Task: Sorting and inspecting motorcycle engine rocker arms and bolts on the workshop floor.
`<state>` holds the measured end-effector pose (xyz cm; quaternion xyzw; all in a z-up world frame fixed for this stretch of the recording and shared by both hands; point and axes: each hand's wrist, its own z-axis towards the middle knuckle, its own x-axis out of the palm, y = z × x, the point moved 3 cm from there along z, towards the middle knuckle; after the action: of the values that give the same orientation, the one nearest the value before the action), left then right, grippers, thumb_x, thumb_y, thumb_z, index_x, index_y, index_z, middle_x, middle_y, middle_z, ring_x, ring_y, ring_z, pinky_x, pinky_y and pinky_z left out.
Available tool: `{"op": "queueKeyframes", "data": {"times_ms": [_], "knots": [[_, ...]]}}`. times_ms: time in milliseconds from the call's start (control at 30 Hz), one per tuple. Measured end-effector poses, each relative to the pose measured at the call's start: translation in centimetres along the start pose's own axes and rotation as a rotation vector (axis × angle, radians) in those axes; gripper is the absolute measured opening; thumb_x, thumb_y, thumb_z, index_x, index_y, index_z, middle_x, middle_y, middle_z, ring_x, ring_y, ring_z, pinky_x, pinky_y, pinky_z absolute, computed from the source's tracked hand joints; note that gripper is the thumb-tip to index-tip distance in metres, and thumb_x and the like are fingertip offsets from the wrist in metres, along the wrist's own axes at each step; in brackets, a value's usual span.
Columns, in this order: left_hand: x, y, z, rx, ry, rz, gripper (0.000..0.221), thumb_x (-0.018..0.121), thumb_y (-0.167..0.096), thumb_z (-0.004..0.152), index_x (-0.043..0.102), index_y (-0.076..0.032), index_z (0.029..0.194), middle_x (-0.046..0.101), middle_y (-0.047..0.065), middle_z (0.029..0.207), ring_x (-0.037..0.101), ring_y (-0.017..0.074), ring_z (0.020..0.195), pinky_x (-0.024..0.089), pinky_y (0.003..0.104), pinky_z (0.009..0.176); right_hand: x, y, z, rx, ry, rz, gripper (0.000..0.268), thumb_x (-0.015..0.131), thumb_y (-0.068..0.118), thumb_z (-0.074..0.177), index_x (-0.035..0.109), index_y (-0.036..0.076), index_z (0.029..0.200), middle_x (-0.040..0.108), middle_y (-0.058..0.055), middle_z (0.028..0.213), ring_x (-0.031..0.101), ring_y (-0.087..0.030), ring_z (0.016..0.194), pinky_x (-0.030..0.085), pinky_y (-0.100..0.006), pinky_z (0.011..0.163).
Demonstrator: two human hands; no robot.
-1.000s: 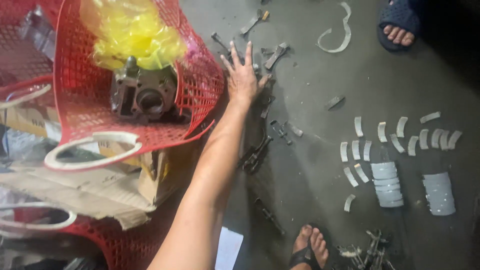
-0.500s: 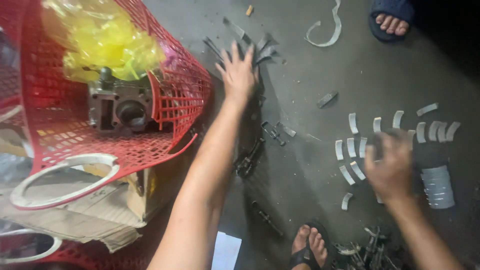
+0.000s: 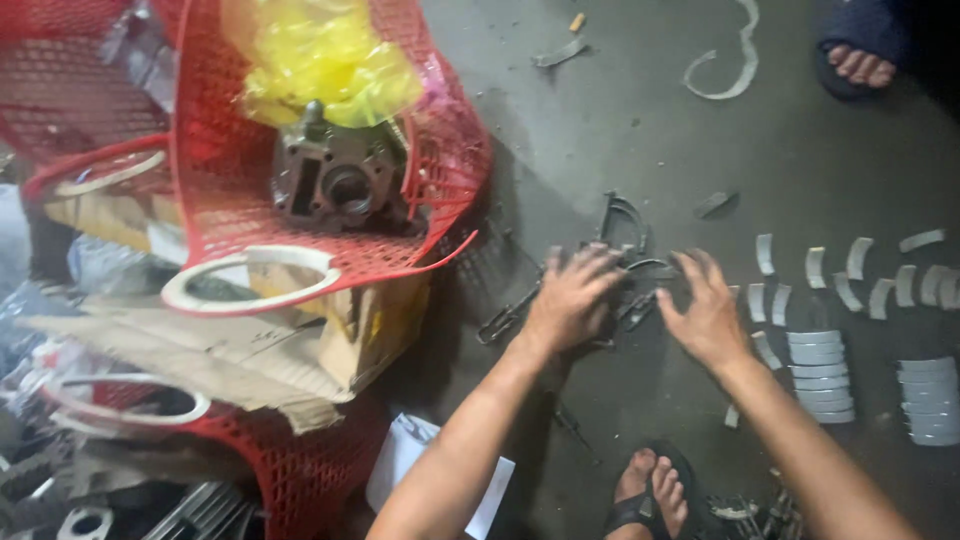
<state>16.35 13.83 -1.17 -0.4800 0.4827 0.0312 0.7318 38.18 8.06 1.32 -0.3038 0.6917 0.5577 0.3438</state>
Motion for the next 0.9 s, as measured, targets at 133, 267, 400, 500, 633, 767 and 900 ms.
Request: {"op": "queueKeyframes", "data": {"times_ms": [133,267,400,500,633,767,900], "knots": [[-0.8,8.0,-6.3,-0.382,-0.422,0.314,0.062,0.066,-0.011,0.084,0.049,0.002,0.142,0.047,0.027,0.147,0.041,0.0443,0.143,0.029,0.057,0.122,0.1,-0.1,-1.0,-0.019,0.02,0.012,0.063,0.072,0.024,0.09,0.049,0.01,0.147,0.046,-0.026,0.151,0.052,-0.046,0.135,0.046,-0.049,0.111],[-4.5,6.4,-8.3,-0.525,-0.394,0.429,0.074,0.068,-0.005,0.076,0.051,0.0,0.147,0.04,0.035,0.151,0.038,0.0519,0.138,0.032,0.051,0.115,-0.3,3.4,0.5,-0.047,0.117,-0.154,0.075,0.072,0.028,0.085,0.043,0.014,0.153,0.035,-0.023,0.159,0.047,-0.047,0.137,0.044,-0.052,0.108],[-1.4,6.2,-9.8,-0.443,-0.336,0.399,0.055,0.069,-0.001,0.077,0.061,-0.014,0.13,0.05,0.02,0.152,0.043,0.0468,0.144,0.038,0.048,0.12,2.8,6.4,-0.1,-0.163,0.17,-0.287,0.084,0.076,0.033,0.084,0.038,0.011,0.155,0.026,-0.027,0.156,0.039,-0.051,0.138,0.039,-0.054,0.109],[-0.5,4.6,-10.2,-0.386,-0.11,0.172,0.071,0.064,0.008,0.072,0.063,-0.014,0.14,0.054,0.018,0.149,0.053,0.0401,0.135,0.045,0.045,0.115,3.0,6.3,-2.5,0.032,0.266,-0.26,0.08,0.075,0.033,0.086,0.038,0.014,0.154,0.019,-0.028,0.162,0.04,-0.052,0.134,0.041,-0.051,0.109],[-3.1,3.2,-13.0,-0.436,-0.464,0.17,0.05,0.072,-0.003,0.083,0.061,-0.006,0.131,0.055,0.022,0.138,0.051,0.0435,0.129,0.044,0.051,0.11,1.8,2.7,-6.8,-0.038,-0.104,0.004,0.059,0.072,0.026,0.091,0.054,0.009,0.144,0.044,-0.028,0.151,0.048,-0.047,0.137,0.041,-0.05,0.113],[-0.8,1.4,-15.0,-0.096,-0.212,0.094,0.046,0.06,0.0,0.084,0.064,-0.011,0.128,0.061,0.016,0.139,0.055,0.0375,0.134,0.046,0.048,0.115,-2.3,-3.2,-12.3,0.113,-0.313,-0.07,0.034,0.073,0.018,0.096,0.068,0.004,0.126,0.065,-0.024,0.126,0.059,-0.042,0.121,0.047,-0.048,0.104],[-0.3,-3.5,-12.9,0.064,-0.137,0.353,0.047,0.06,-0.011,0.082,0.064,-0.006,0.128,0.061,0.019,0.134,0.058,0.0342,0.126,0.045,0.053,0.105,-4.5,-9.2,-17.3,0.147,-0.402,-0.099,0.03,0.072,0.014,0.096,0.064,0.001,0.122,0.065,-0.022,0.12,0.063,-0.04,0.115,0.05,-0.047,0.1]]}}
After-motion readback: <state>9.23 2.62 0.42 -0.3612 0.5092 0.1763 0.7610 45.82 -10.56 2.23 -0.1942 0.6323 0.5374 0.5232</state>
